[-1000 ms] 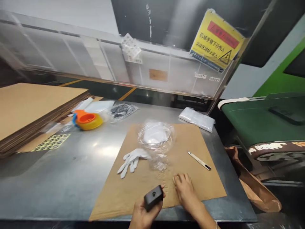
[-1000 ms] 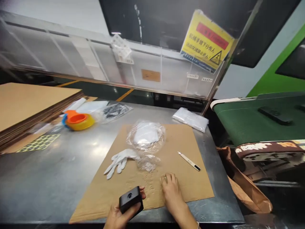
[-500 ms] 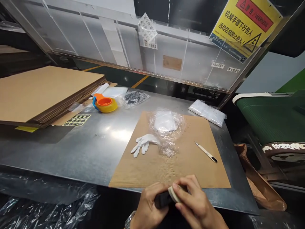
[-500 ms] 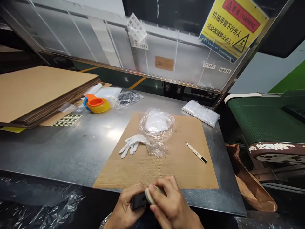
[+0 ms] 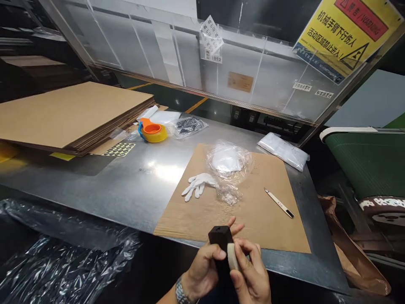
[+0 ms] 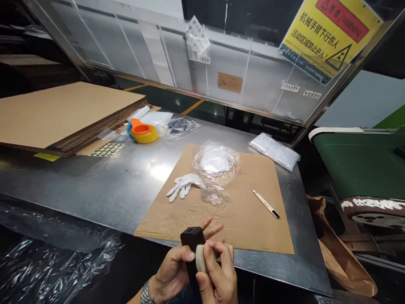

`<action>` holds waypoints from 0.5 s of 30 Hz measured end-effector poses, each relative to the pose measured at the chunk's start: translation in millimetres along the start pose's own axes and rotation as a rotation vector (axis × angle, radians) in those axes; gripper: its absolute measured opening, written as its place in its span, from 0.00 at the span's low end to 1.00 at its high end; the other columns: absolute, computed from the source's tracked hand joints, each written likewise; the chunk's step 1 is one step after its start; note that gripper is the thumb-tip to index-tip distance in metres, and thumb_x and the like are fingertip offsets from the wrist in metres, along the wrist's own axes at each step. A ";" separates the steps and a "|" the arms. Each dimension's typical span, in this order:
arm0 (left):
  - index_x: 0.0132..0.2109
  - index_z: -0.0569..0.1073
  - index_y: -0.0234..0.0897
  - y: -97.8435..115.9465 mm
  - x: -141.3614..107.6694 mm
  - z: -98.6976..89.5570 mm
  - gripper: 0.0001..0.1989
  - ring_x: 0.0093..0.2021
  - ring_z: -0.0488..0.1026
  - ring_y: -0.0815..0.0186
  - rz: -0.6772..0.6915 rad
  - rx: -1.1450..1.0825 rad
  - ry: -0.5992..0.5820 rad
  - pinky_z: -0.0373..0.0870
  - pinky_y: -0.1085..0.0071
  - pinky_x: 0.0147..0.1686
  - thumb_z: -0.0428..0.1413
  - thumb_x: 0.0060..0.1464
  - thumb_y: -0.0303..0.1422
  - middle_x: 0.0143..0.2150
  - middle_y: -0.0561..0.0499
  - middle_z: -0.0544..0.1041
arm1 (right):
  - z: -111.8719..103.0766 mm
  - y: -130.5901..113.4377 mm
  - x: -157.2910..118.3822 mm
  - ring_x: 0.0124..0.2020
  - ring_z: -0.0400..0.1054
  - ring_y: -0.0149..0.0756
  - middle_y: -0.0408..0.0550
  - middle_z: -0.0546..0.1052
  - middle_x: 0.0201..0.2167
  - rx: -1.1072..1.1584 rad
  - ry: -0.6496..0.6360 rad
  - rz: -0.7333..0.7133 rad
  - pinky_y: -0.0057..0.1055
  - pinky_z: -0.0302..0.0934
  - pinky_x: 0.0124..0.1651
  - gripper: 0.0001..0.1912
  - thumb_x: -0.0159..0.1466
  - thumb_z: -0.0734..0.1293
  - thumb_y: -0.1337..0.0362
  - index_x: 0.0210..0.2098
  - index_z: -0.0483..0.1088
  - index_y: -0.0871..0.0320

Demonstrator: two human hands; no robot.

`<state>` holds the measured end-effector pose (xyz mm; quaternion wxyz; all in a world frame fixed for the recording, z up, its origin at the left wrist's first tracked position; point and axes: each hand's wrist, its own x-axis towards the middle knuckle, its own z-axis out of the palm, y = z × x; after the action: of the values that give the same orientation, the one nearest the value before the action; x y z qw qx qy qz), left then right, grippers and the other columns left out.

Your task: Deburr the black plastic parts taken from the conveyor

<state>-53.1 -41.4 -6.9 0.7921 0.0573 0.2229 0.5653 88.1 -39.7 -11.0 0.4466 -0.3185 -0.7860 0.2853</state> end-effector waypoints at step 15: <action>0.61 0.57 0.43 -12.1 -14.4 -0.7 0.29 0.28 0.71 0.65 -0.099 0.112 0.126 0.69 0.72 0.28 0.49 0.56 0.48 0.34 0.49 0.74 | -14.6 8.9 4.9 0.48 0.60 0.44 0.59 0.64 0.48 -0.185 -0.122 -0.123 0.43 0.65 0.43 0.26 0.64 0.57 0.72 0.61 0.54 0.56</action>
<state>-46.6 -59.0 -7.5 0.7991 0.0547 0.3058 0.5147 101.3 -28.0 -8.6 0.3834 -0.2916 -0.8527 0.2022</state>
